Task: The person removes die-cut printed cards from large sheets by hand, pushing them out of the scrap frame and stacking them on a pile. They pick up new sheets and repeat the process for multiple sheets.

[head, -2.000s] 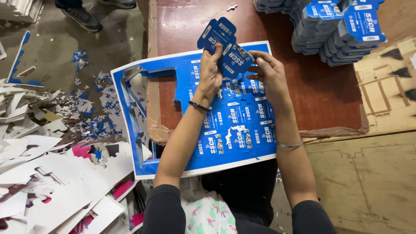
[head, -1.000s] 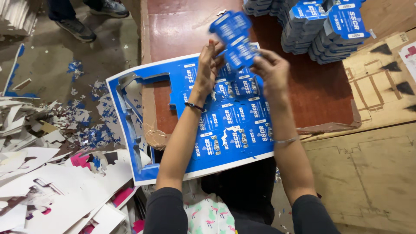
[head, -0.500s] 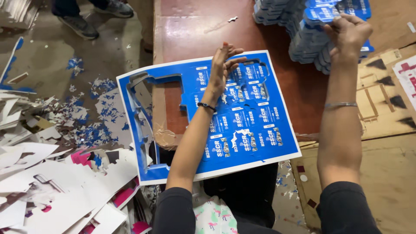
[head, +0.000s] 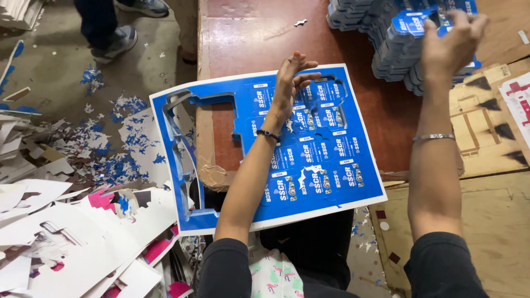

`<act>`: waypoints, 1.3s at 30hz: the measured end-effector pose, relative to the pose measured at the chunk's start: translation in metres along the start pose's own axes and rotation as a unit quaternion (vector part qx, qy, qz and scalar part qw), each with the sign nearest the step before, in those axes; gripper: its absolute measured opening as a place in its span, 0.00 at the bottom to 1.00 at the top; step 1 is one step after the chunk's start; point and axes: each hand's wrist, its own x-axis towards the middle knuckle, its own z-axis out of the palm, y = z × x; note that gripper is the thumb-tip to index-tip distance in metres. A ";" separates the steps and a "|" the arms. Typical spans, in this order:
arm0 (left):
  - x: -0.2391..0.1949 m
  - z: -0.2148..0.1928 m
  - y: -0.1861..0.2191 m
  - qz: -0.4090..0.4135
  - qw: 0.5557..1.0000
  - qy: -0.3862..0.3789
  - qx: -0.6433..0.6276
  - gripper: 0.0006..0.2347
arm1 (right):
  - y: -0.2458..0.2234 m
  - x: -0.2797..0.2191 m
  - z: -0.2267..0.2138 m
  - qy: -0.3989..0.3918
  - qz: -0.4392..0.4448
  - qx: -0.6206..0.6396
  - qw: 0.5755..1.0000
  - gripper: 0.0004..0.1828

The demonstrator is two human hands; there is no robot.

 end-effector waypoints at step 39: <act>0.000 0.012 -0.017 0.243 0.736 0.163 0.611 0.16 | -0.065 -0.107 0.055 -0.404 0.137 0.166 0.889 0.24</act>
